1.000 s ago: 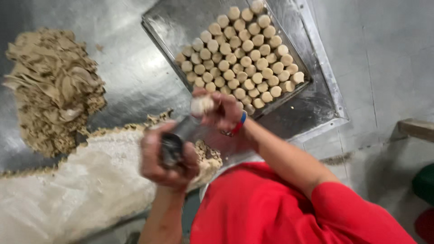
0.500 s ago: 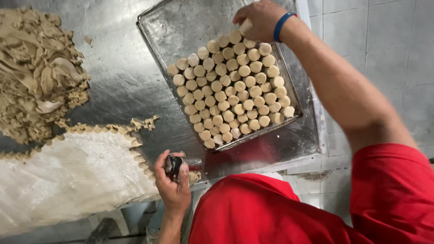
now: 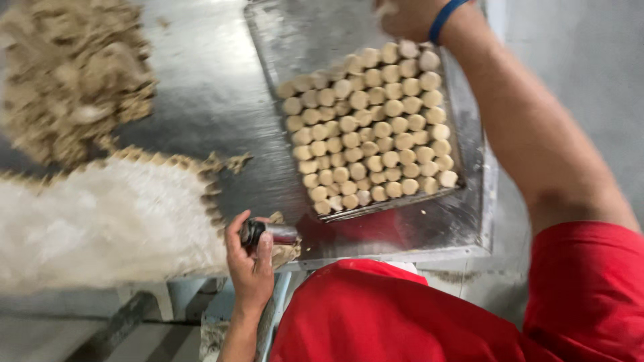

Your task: The person uses a circular cutter to punch out small rounds of dough from a flat sheet, placing each round onto a metal tray. The person repeatedly punches out shapes and moves the finished pieces to the tray.

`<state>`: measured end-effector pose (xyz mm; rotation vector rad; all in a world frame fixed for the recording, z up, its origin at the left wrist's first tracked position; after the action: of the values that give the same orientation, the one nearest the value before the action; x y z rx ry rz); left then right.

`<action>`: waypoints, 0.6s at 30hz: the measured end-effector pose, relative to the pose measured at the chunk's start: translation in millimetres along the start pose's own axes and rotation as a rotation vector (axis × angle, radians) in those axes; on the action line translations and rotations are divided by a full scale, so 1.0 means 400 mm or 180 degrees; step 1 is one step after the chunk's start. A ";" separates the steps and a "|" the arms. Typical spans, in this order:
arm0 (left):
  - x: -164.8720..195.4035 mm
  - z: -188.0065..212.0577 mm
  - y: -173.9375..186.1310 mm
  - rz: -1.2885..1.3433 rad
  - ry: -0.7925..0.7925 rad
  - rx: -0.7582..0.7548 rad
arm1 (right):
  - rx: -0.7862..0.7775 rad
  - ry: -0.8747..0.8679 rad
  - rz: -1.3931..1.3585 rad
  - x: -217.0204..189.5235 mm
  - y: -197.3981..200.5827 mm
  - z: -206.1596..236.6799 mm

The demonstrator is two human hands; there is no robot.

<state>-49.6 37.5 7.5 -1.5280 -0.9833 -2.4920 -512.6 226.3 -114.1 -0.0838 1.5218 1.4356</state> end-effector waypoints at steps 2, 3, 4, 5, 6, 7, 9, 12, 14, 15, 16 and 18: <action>-0.013 0.008 0.021 0.0146 0.0394 -0.0012 | 0.0005 0.0333 -0.0507 -0.110 -0.070 -0.076; -0.020 0.013 0.030 0.0231 0.0575 -0.0035 | 0.0161 0.0585 -0.0660 -0.162 -0.113 -0.111; -0.024 0.018 0.042 0.0210 0.0543 0.0025 | 0.0398 0.0812 -0.0410 -0.211 -0.163 -0.144; -0.030 0.025 0.054 0.0191 0.0509 0.0080 | 0.0640 0.1035 -0.0161 -0.251 -0.210 -0.170; -0.038 0.032 0.068 0.0167 0.0486 0.0125 | 0.0578 0.1085 -0.0034 -0.272 -0.250 -0.192; -0.050 0.040 0.084 0.0236 0.0518 0.0158 | 0.0509 0.1119 0.0080 -0.285 -0.284 -0.209; -0.081 0.058 0.122 0.0385 0.0606 0.0201 | 0.0041 0.0979 0.0220 -0.284 -0.313 -0.230; -0.135 0.071 0.215 -0.0544 0.0408 0.0090 | -0.0541 0.0907 0.0055 -0.267 -0.312 -0.222; -0.168 0.053 0.298 -0.1348 0.0214 -0.0051 | -0.0665 0.0555 0.0889 -0.287 -0.336 -0.189; -0.180 0.032 0.339 -0.1757 0.0108 -0.0122 | -0.0957 -0.0056 0.1971 -0.308 -0.364 -0.162; -0.192 0.010 0.374 -0.2047 0.0264 -0.0140 | -0.0139 0.0384 0.1174 -0.367 -0.400 -0.128; -0.201 -0.060 0.426 -0.2507 0.0209 -0.0204 | 0.1555 0.1155 -0.0416 -0.490 -0.485 -0.041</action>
<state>34.2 -132.7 17.2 -1.2053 -1.7819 -3.0434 -301.1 48.5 -124.3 -0.1491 2.0867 0.9455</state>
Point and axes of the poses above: each hand's wrist, its own z-axis away from the middle knuckle, its own y-axis out of the back of the hand, x = y × z, the point moved 2 cm from there along -z, towards the middle knuckle, and after that the axes turned 9 degrees about -z, right-handed, at the moved point
